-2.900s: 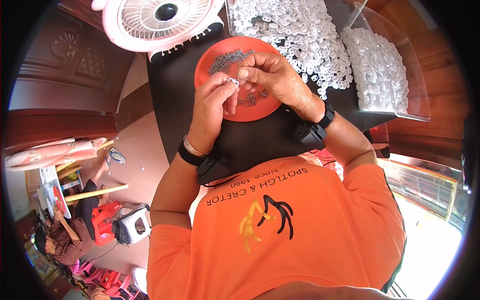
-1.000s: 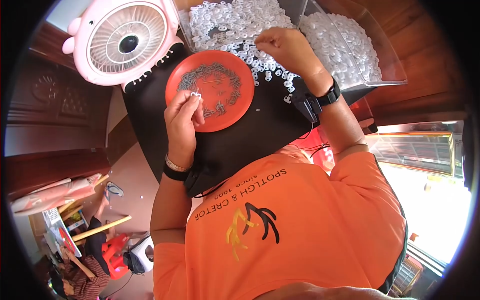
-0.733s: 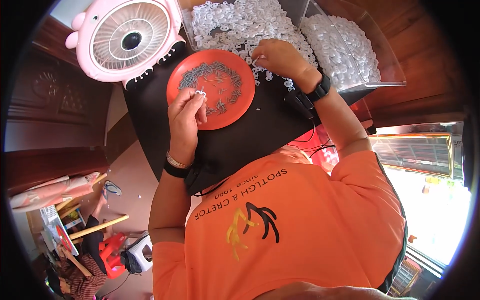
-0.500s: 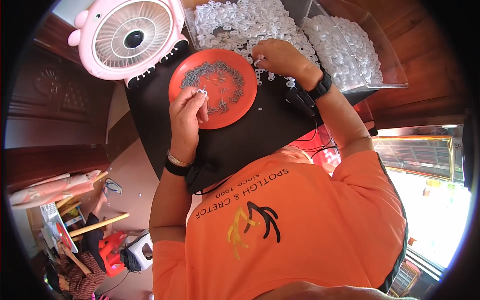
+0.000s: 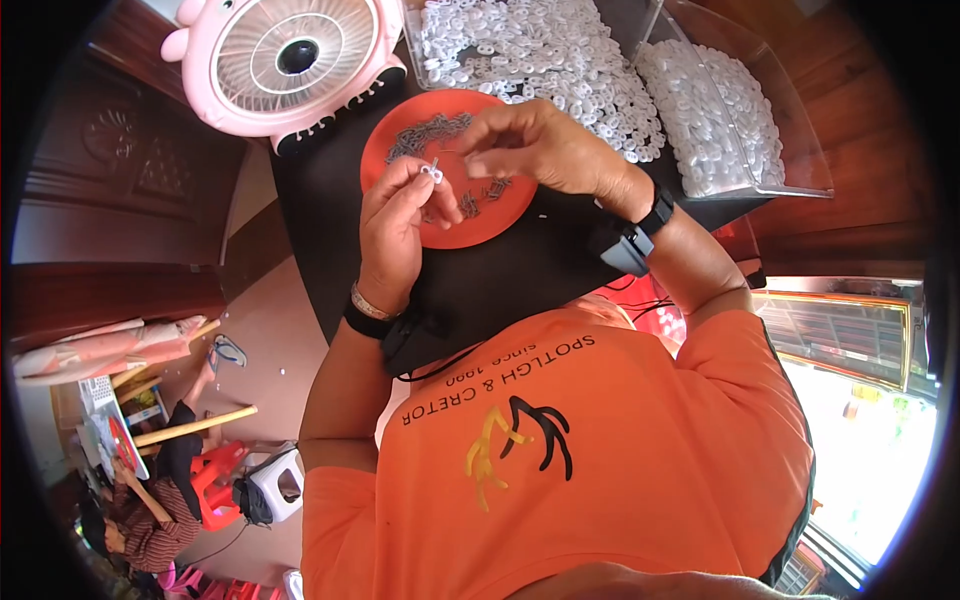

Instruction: Attaching small metal rings onto white plastic mounting clips manually.

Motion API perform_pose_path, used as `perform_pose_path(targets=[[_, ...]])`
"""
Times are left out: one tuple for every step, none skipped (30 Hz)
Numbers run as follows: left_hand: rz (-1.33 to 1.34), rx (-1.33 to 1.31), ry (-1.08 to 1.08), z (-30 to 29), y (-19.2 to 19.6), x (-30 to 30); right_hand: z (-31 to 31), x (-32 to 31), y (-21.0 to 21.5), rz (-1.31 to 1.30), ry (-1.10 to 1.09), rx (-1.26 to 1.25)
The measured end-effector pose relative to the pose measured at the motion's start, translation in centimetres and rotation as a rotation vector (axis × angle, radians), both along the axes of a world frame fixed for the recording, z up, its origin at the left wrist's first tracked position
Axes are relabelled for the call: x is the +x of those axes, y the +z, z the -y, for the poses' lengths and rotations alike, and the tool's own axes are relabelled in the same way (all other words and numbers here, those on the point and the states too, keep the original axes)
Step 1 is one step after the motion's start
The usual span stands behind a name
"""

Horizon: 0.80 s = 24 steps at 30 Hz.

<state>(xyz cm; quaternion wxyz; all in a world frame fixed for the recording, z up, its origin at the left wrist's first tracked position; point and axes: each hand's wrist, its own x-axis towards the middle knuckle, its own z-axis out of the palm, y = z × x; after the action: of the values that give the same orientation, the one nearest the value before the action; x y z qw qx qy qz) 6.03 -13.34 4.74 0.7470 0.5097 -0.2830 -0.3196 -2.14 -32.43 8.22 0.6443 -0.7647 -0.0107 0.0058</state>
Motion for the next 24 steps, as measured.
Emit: perform_pose_path(targets=[[-0.015,-0.040,-0.020,0.0,0.0,0.0,-1.0,0.1,0.1,-0.019,0.007,0.065],[-0.012,-0.037,-0.013,0.0,0.0,0.0,-1.6,0.3,0.4,-0.007,0.038,0.020],[-0.069,-0.067,0.003,0.0,0.0,0.0,-1.9,0.4,0.2,-0.004,0.046,0.022],[-0.126,-0.097,0.019,-0.1,-0.1,0.2,-2.2,0.6,-0.2,0.026,0.067,0.114],[-0.123,-0.095,0.028,-0.2,-0.1,0.4,-2.4,0.8,-0.4,0.055,0.089,0.206],[-0.128,-0.121,0.015,-0.2,-0.2,0.7,-2.5,0.8,-0.3,0.042,0.057,0.206],[-0.133,-0.148,0.000,-0.3,-0.3,0.9,-2.5,0.9,-0.4,0.043,0.065,0.208],[-0.133,-0.146,0.008,-0.4,-0.3,0.9,-2.6,0.9,-0.7,0.057,0.045,0.233],[-0.151,-0.141,-0.003,-0.3,-0.4,0.8,-2.6,0.9,-0.9,0.071,0.024,0.258],[-0.169,-0.136,-0.014,-0.3,-0.4,0.7,-2.5,0.9,-0.8,0.055,0.028,0.228],[-0.168,-0.134,-0.015,-0.2,-0.4,0.5,-2.4,1.2,-1.4,0.056,0.027,0.230],[-0.151,-0.108,0.005,0.0,-0.2,0.4,-2.0,1.7,-2.6,0.109,0.008,0.227],[-0.133,-0.081,0.023,0.1,-0.1,0.2,-1.8,1.9,-3.3,0.162,-0.012,0.223],[-0.115,-0.053,0.047,0.0,0.0,0.2,-1.7,1.9,-2.9,0.163,-0.012,0.227],[-0.114,-0.050,0.047,-0.1,0.0,0.3,-1.7,1.8,-2.2,0.071,-0.058,0.253],[-0.055,0.023,0.090,-0.2,-0.1,0.3,-1.6,1.8,-1.8,-0.023,-0.104,0.280],[0.004,0.095,0.128,-0.3,-0.1,0.2,-1.7,1.8,-2.0,-0.021,-0.147,0.287],[0.034,0.098,0.158,-0.2,-0.1,0.1,-1.6,1.8,-2.1,-0.020,-0.152,0.291],[0.035,0.102,0.153,-0.1,-0.1,0.0,-1.6,1.9,-2.2,-0.009,-0.164,0.303],[0.065,0.118,0.170,-0.1,-0.2,0.0,-1.5,1.9,-2.3,0.001,-0.175,0.315],[0.095,0.134,0.186,0.0,-0.2,-0.1,-1.5,1.9,-2.2,0.001,-0.176,0.319],[0.095,0.139,0.184,0.0,-0.2,-0.1,-1.6,1.8,-2.1,0.003,-0.176,0.322],[0.094,0.151,0.176,0.1,-0.1,-0.2,-1.7,1.7,-1.9,0.005,-0.175,0.324],[0.093,0.164,0.168,0.1,-0.1,-0.3,-1.8,1.6,-1.8,0.004,-0.174,0.329]])
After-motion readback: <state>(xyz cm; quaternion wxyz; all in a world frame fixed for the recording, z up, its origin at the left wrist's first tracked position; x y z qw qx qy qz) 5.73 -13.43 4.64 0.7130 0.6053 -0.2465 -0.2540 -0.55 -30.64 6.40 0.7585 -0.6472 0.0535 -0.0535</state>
